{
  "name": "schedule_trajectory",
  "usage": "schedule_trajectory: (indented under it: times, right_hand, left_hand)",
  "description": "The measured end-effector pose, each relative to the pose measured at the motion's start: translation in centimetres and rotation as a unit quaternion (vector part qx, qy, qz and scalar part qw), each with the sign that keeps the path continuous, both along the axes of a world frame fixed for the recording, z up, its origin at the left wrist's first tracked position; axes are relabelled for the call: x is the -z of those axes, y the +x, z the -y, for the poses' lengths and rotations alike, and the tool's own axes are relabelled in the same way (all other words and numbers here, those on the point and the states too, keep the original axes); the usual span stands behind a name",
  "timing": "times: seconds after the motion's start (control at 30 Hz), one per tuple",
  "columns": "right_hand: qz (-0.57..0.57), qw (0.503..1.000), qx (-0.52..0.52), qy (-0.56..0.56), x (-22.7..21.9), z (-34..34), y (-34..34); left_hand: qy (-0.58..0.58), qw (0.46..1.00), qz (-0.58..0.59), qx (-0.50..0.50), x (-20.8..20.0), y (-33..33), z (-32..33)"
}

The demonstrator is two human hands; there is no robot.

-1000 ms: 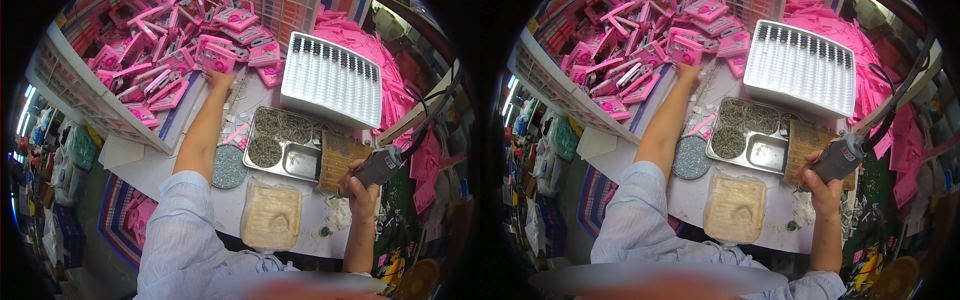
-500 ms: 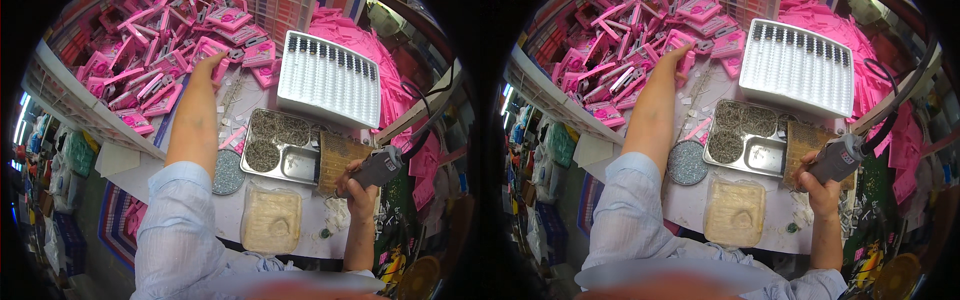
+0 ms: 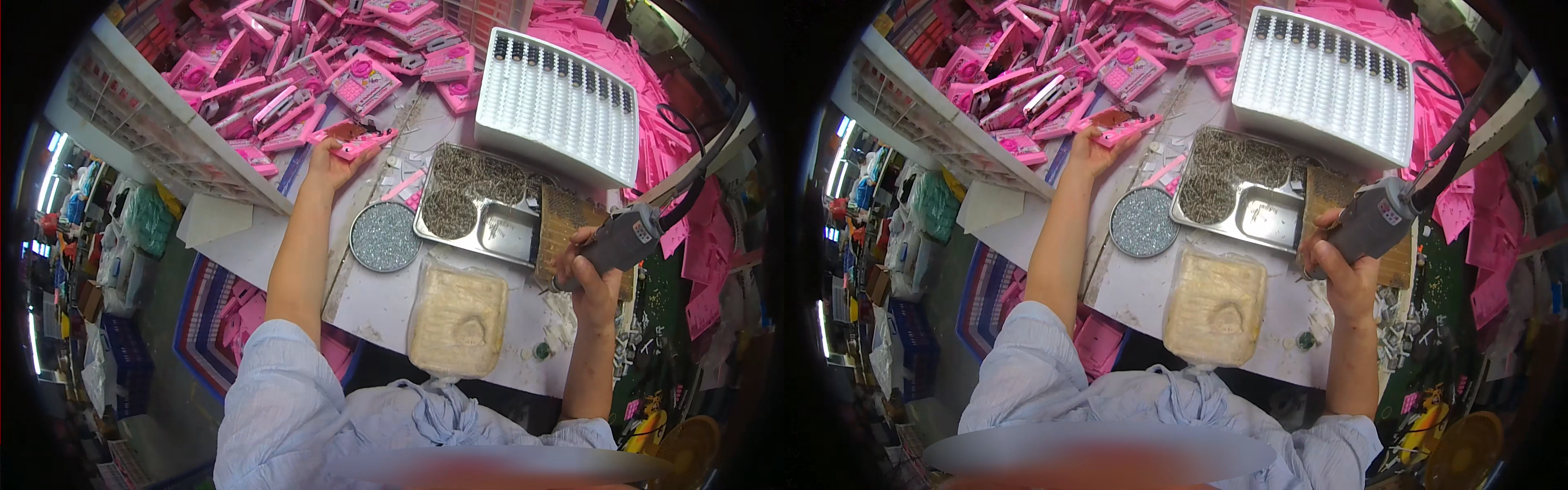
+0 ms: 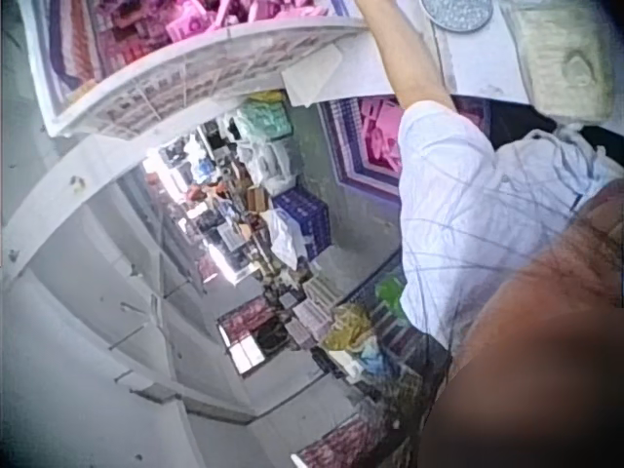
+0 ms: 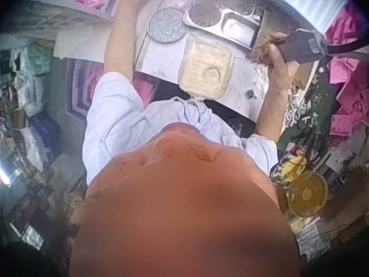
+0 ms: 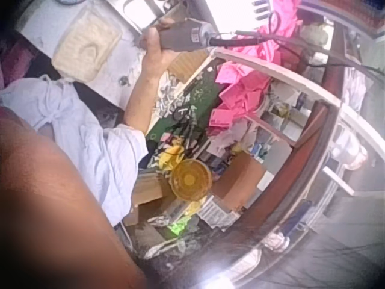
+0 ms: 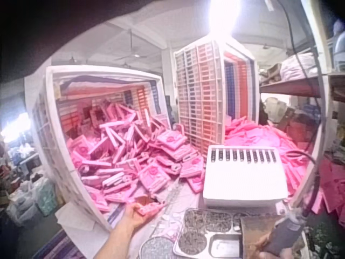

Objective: Assembling electronic components, soldering wires, and securing the housing for a toy.

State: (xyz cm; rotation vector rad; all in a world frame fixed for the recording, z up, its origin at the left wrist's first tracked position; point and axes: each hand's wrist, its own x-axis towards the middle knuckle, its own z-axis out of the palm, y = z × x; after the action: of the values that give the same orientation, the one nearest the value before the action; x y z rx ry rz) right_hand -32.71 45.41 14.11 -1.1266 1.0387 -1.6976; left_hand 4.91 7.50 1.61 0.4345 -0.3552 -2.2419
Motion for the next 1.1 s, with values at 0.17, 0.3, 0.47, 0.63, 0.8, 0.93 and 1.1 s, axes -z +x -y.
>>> schedule_trajectory:
  times: [0.17, 0.3, 0.47, 0.63, 0.8, 0.93, 1.1]
  right_hand:
    - [-0.096, 0.989, 0.113, -0.012, -0.6, -1.7, -0.2]
    - [-0.316, 0.807, 0.434, -0.246, -2.0, -3.3, 3.9]
    - [0.065, 0.958, -0.222, 0.171, 6.3, -4.1, 10.3]
    - [0.228, 0.951, -0.184, 0.096, 7.9, -2.8, 12.4]
    - [0.084, 0.985, -0.077, 0.129, 7.3, -5.4, 8.1]
    - [-0.103, 0.966, 0.002, 0.238, 8.5, -6.3, 7.2]
    - [-0.529, 0.828, 0.126, 0.139, 8.8, -5.2, 7.3]
  left_hand:
    - [0.047, 0.998, -0.032, -0.033, -2.2, -0.2, -10.1]
    - [0.047, 0.993, -0.092, -0.05, -4.8, -0.4, -20.5]
    - [-0.043, 0.997, -0.064, 0.003, -7.5, -4.1, -33.1]
    - [-0.011, 0.995, 0.002, 0.098, -6.5, -4.5, -40.1]
    - [-0.17, 0.91, 0.378, 0.02, -3.6, -1.1, -41.3]
    - [-0.567, 0.666, 0.48, -0.069, -4.6, -3.1, -40.5]
    - [-0.758, 0.468, 0.455, 0.02, -1.9, -4.5, -38.8]
